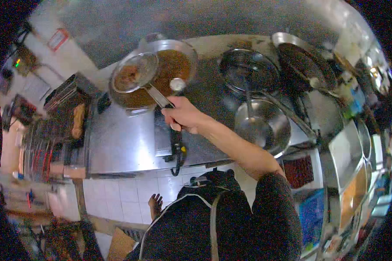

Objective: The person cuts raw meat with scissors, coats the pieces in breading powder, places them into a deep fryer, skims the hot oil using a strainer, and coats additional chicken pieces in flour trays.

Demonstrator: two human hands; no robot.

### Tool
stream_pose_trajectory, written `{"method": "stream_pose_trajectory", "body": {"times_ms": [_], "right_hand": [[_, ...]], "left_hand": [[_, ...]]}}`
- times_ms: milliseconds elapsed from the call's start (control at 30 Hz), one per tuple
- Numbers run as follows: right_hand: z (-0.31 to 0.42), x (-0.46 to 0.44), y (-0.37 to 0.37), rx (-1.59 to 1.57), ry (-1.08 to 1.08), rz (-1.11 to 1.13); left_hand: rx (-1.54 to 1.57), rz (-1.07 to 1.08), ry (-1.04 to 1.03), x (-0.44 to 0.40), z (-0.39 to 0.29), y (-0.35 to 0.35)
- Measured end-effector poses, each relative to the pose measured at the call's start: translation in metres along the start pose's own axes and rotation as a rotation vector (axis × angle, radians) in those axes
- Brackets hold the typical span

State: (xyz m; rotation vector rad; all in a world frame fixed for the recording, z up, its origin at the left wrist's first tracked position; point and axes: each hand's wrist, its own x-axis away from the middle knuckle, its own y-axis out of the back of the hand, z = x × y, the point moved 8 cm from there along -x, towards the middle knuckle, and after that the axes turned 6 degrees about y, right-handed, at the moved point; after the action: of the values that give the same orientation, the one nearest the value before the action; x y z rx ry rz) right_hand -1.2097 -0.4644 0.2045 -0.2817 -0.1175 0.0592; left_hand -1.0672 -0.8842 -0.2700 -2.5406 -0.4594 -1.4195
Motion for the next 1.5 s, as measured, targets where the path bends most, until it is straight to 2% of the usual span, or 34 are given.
{"method": "stream_pose_trajectory", "body": {"times_ms": [67,100,167,233,300,367,400,467,600,667,733,833,967,1000,1067,1133,1233,1267,1300,1367,1433,1500], "right_hand": [[0.016,0.019,0.02,-0.207,0.017,0.012],[0.025,0.032,0.037,-0.201,0.019,-0.021],[0.049,0.063,0.068,-0.293,0.089,-0.074],[0.074,0.106,0.097,-0.276,0.167,-0.228],[0.09,0.143,0.139,0.018,0.195,-0.537],[0.1,0.172,0.165,0.27,0.217,-0.594],[0.099,0.178,0.17,0.281,0.21,-0.585],[0.1,0.196,0.187,0.545,0.179,-0.73],[0.035,0.192,0.281,0.728,0.051,-0.828],[0.024,0.183,0.31,1.479,-0.023,-0.822],[0.014,0.186,0.322,1.5,-0.026,-0.827],[0.03,0.191,0.31,1.489,-0.049,-0.882],[0.052,0.192,0.304,1.428,-0.03,-0.874],[0.071,0.184,0.283,1.303,0.287,-0.73],[0.102,0.182,0.244,1.151,0.584,-0.557],[0.114,0.174,0.209,0.718,0.183,-0.696],[0.132,0.137,0.162,0.673,0.199,-0.665],[0.134,0.119,0.153,0.629,0.2,-0.515],[0.135,0.102,0.146,0.631,0.206,-0.48],[0.138,0.071,0.135,1.0,0.132,-0.397],[0.145,0.034,0.134,1.2,0.11,-0.369],[0.147,0.002,0.122,1.431,0.196,-0.187]], "left_hand": [[-0.115,-0.069,0.035,-0.011,0.018,0.009],[-0.064,0.026,-0.043,-0.025,0.035,0.018],[0.017,0.153,0.062,-0.055,0.082,0.042],[0.02,0.165,0.022,-0.08,0.102,0.046],[-0.01,0.188,0.035,-0.078,0.119,0.049],[-0.007,0.176,-0.009,-0.075,0.123,0.049],[-0.058,0.13,0.075,-0.081,0.128,0.049],[-0.126,0.089,0.104,-0.071,0.121,0.041],[-0.226,0.036,0.061,-0.024,0.074,-0.006],[-0.222,0.113,0.042,-0.03,0.068,-0.015],[-0.188,0.224,0.027,-0.038,0.055,-0.024],[-0.132,0.079,0.005,-0.038,0.039,-0.021],[-0.141,0.082,0.028,-0.039,0.044,-0.007],[-0.153,0.056,0.027,-0.038,0.047,-0.003],[-0.099,0.031,0.077,-0.038,0.058,0.003],[-0.091,0.02,0.098,-0.04,0.07,0.009],[-0.047,0.06,0.082,-0.038,0.077,0.008],[-0.053,0.07,0.075,-0.032,0.073,0.004],[-0.001,0.037,0.107,-0.034,0.073,0.003],[-0.004,0.033,0.053,-0.028,0.065,0.004],[0.003,0.016,0.019,-0.016,0.058,0.007],[0.0,-0.002,-0.017,-0.02,0.056,0.015]]}}
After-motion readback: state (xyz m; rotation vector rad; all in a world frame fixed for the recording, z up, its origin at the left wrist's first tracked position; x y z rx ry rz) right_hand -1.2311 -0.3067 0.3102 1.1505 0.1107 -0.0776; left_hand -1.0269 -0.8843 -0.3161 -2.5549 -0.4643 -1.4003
